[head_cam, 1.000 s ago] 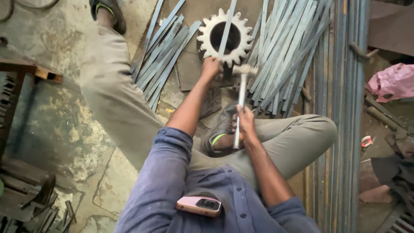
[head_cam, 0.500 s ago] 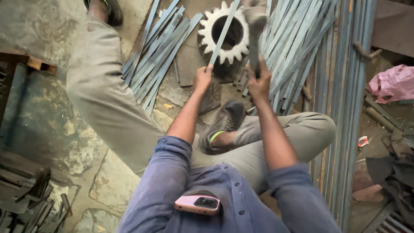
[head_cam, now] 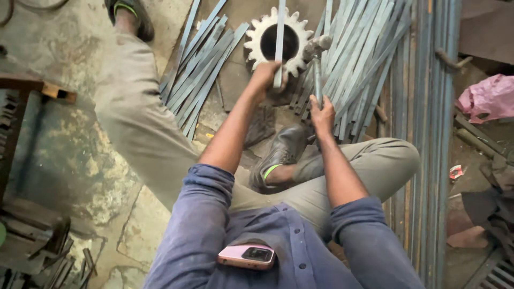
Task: The person sits on the floor and repeatedly strikes a metal rod with a hammer. The rod is held against a large metal gear used as an anvil. The person adjusts the rod's position between strikes.
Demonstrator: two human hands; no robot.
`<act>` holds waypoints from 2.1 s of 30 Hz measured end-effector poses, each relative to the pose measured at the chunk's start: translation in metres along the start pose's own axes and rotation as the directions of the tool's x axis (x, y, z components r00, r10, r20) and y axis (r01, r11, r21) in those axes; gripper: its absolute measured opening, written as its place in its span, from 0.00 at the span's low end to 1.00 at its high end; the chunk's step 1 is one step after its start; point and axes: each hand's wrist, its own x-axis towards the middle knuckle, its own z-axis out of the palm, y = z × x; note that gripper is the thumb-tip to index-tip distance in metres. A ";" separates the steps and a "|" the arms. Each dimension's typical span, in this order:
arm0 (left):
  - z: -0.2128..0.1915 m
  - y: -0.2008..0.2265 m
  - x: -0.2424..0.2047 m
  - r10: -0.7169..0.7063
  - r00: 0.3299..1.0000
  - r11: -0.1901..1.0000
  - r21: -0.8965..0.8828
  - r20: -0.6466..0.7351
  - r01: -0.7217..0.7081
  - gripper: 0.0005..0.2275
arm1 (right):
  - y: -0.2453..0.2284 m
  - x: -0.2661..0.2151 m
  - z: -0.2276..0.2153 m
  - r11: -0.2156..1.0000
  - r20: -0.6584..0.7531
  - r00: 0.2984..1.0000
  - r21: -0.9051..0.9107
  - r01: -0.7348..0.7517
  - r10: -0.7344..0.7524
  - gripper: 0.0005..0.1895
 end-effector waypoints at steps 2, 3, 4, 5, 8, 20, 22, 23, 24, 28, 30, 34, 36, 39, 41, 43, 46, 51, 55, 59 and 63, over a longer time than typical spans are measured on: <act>0.031 0.044 -0.011 0.006 1.000 0.988 -0.152 0.021 -0.003 0.14 | -0.003 0.001 0.000 0.999 0.016 1.000 -0.035 -0.015 0.016 0.26; 0.045 0.065 -0.016 0.002 1.000 0.982 -0.189 0.028 0.003 0.16 | -0.005 -0.001 0.000 0.999 0.014 0.999 -0.019 -0.042 0.043 0.26; 0.055 0.080 -0.023 0.009 0.997 0.974 -0.226 0.078 0.009 0.17 | -0.007 -0.004 0.002 0.998 0.014 0.998 -0.004 -0.066 0.066 0.26; 0.064 0.093 -0.029 0.016 0.992 0.965 -0.262 0.128 0.018 0.18 | -0.010 -0.005 0.003 0.996 0.015 0.996 0.012 -0.090 0.090 0.25; 0.079 0.109 -0.035 0.128 0.959 0.919 -0.393 0.253 -0.019 0.15 | -0.016 -0.009 0.004 0.999 -0.009 0.999 -0.003 -0.044 0.044 0.25; 0.088 0.100 -0.010 0.283 0.892 0.748 -0.663 0.352 0.024 0.13 | 0.021 -0.004 0.020 0.826 0.328 0.896 0.380 -0.416 0.300 0.34; 0.083 0.090 -0.012 0.125 0.959 0.784 -0.618 0.256 0.062 0.16 | 0.022 0.001 0.016 0.812 0.319 0.891 0.390 -0.435 0.324 0.36; 0.080 0.080 -0.009 0.045 0.979 0.797 -0.598 0.201 0.086 0.18 | 0.021 0.001 0.012 0.804 0.314 0.887 0.395 -0.445 0.338 0.36; 0.076 0.063 -0.007 0.009 0.988 0.797 -0.598 0.157 0.088 0.15 | 0.018 0.002 0.008 0.792 0.320 0.875 0.388 -0.472 0.364 0.36; 0.043 -0.054 -0.017 -0.045 0.995 0.966 -0.259 -0.091 0.020 0.11 | -0.007 0.000 -0.006 0.789 0.281 0.884 0.405 -0.462 0.373 0.36; 0.024 -0.100 -0.024 0.161 0.962 0.974 0.194 -0.222 -0.118 0.14 | -0.022 -0.006 -0.014 0.808 0.251 0.910 0.424 -0.410 0.330 0.37; 0.007 -0.112 -0.022 0.104 0.911 0.965 0.263 -0.399 0.005 0.20 | -0.048 -0.021 -0.044 0.769 0.236 0.953 0.568 -0.294 0.190 0.36; 0.013 -0.097 -0.012 0.038 0.855 0.960 0.255 -0.518 0.112 0.28 | -0.060 -0.025 -0.055 0.732 0.216 0.972 0.648 -0.210 0.088 0.35; 0.024 -0.081 0.026 0.002 0.704 0.893 0.318 -0.710 0.319 0.45 | -0.074 -0.024 -0.070 0.730 0.148 0.986 0.682 -0.050 -0.071 0.34; 0.025 -0.083 0.051 0.135 0.585 0.790 0.443 -0.800 0.423 0.56 | -0.077 -0.023 -0.077 0.729 0.091 0.981 0.681 0.065 -0.171 0.33; 0.037 -0.088 0.065 0.147 0.486 0.859 0.355 -0.862 0.369 0.66 | -0.075 -0.018 -0.073 0.776 0.049 0.981 0.619 0.116 -0.186 0.32; 0.044 -0.081 0.059 0.084 0.465 0.862 0.298 -0.881 0.409 0.69 | -0.058 -0.007 -0.053 0.889 0.027 0.980 0.425 0.169 -0.199 0.29; 0.051 -0.061 0.031 0.041 0.502 0.849 0.295 -0.864 0.439 0.64 | -0.041 0.010 -0.026 0.995 0.117 0.989 0.057 0.083 -0.089 0.24; 0.046 -0.069 0.022 0.137 0.543 0.843 0.386 -0.828 0.375 0.56 | -0.062 0.011 -0.047 0.926 0.121 0.992 0.377 -0.016 -0.032 0.23; 0.044 -0.078 0.008 0.192 0.578 0.813 0.458 -0.793 0.358 0.48 | -0.071 0.008 -0.055 0.937 0.039 0.992 0.335 0.100 -0.120 0.24; 0.046 -0.077 -0.020 0.154 0.660 0.815 0.473 -0.735 0.336 0.44 | -0.057 0.014 -0.040 0.994 0.109 0.988 0.002 0.112 -0.111 0.25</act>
